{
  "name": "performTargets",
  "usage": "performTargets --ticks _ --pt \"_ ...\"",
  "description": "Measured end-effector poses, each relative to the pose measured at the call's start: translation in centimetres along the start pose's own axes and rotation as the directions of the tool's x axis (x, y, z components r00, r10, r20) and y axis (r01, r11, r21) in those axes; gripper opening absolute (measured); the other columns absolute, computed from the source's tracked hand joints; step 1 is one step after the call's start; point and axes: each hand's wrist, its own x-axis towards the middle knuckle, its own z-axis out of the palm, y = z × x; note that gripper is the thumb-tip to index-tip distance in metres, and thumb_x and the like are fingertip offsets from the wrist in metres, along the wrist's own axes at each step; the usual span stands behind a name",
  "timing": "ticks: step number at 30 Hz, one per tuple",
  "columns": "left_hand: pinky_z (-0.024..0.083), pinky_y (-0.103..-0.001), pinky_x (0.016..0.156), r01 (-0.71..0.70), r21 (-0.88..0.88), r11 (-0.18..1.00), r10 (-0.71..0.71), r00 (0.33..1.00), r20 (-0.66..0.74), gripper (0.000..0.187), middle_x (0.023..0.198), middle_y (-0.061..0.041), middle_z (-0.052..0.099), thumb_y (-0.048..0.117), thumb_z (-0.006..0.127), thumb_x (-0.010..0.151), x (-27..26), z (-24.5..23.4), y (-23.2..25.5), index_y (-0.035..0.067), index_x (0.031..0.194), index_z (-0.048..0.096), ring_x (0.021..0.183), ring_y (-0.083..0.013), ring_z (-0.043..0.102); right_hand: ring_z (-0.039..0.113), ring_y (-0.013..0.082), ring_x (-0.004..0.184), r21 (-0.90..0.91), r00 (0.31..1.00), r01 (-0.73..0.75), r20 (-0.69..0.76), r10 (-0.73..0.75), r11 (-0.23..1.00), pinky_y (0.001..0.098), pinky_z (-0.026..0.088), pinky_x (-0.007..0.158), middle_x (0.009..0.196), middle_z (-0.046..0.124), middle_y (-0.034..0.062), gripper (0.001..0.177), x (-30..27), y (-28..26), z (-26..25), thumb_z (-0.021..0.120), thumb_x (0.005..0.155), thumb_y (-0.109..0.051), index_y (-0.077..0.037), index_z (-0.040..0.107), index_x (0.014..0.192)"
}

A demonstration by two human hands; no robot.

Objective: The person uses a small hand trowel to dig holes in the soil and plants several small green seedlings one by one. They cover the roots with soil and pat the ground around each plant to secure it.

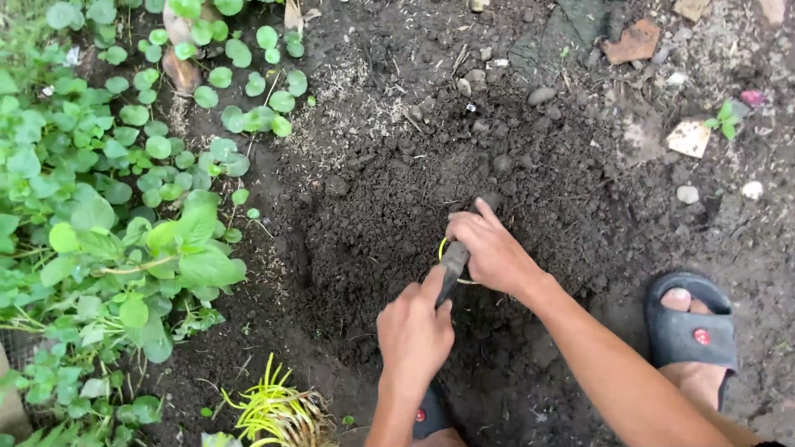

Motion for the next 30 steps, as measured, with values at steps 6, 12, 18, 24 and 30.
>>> performTargets --ticks 6,12,18,24,30 --pt "0.050 -0.051 0.036 -0.205 0.245 0.948 0.275 0.913 -0.301 0.046 0.075 -0.019 0.077 0.007 0.080 0.067 -4.2 -7.1 -1.4 0.014 0.112 0.081 0.056 -0.0436 0.073 0.059 0.0237 0.108 0.123 0.988 0.101 0.101 -0.113 0.987 0.0577 0.029 0.124 0.093 0.058 -0.0004 0.049 5.6 -9.5 -4.9 0.050 0.064 0.018 -0.017 0.064 0.096" --pt "0.053 -0.057 0.042 0.006 0.445 0.895 0.124 0.957 -0.262 0.043 0.071 -0.013 0.074 0.022 0.078 0.071 -4.6 -10.9 -0.1 0.023 0.114 0.079 0.055 -0.0426 0.071 0.058 0.0229 0.102 0.162 0.967 0.026 0.247 -0.066 0.986 0.0518 0.043 0.112 0.090 0.058 -0.0023 0.051 10.1 -12.7 -4.2 0.055 0.064 0.017 -0.018 0.066 0.099" --pt "0.058 -0.041 0.061 -0.085 0.215 0.973 0.109 0.989 -0.099 0.039 0.078 -0.016 0.075 0.000 0.066 0.081 3.8 -3.5 -2.7 0.010 0.118 0.077 0.070 -0.0392 0.074 0.053 0.0284 0.085 0.202 0.962 -0.082 0.271 0.025 0.976 0.0425 0.048 0.095 0.077 0.055 0.0023 0.039 8.0 -4.1 -0.7 0.053 0.064 0.019 -0.009 0.067 0.088" --pt "0.057 -0.054 0.062 -0.125 0.260 0.958 0.146 0.987 -0.063 0.041 0.083 -0.023 0.074 0.004 0.069 0.080 2.2 -3.0 -2.8 0.008 0.121 0.073 0.075 -0.0492 0.073 0.058 0.0266 0.094 0.057 0.931 -0.137 0.348 0.108 0.989 0.0414 0.046 0.106 0.083 0.061 0.0040 0.037 7.4 -5.4 -1.3 0.059 0.063 0.017 -0.010 0.066 0.088" --pt "0.051 -0.053 0.036 -0.200 0.445 0.873 0.302 0.938 -0.170 0.053 0.073 -0.010 0.062 0.010 0.066 0.079 -2.9 -3.9 -0.6 0.016 0.132 0.066 0.049 -0.0366 0.068 0.036 0.0237 0.070 0.133 0.975 0.220 -0.014 -0.220 0.966 0.0371 0.035 0.073 0.070 0.040 0.0023 0.023 6.5 -8.2 -5.9 0.055 0.071 0.008 -0.011 0.043 0.068"
